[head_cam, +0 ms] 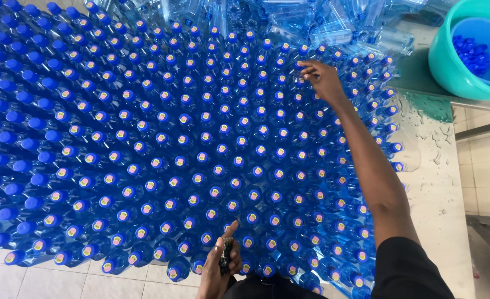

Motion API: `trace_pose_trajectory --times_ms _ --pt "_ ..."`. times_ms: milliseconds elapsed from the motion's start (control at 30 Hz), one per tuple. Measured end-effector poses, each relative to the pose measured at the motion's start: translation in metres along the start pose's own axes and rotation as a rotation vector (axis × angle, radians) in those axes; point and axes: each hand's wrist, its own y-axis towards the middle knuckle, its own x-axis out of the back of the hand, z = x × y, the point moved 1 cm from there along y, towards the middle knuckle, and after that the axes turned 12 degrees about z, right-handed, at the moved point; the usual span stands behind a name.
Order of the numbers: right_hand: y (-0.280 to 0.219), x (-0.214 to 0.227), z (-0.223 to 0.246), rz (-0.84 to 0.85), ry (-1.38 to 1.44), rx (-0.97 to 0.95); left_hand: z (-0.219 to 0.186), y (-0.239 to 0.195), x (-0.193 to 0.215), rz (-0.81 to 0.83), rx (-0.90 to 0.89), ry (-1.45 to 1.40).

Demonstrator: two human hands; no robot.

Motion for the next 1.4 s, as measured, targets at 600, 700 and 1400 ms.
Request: trace_pose_trajectory --times_ms 600,700,1400 --pt "0.003 0.01 -0.008 0.169 -0.204 -0.021 0.008 0.002 0.021 -0.042 0.019 -0.066" --pt "0.004 0.009 -0.009 0.209 -0.232 0.07 0.012 0.002 0.025 -0.047 0.043 -0.065" --pt "0.035 -0.004 -0.025 0.456 -0.702 -0.082 0.027 0.005 0.038 -0.068 0.053 -0.093"
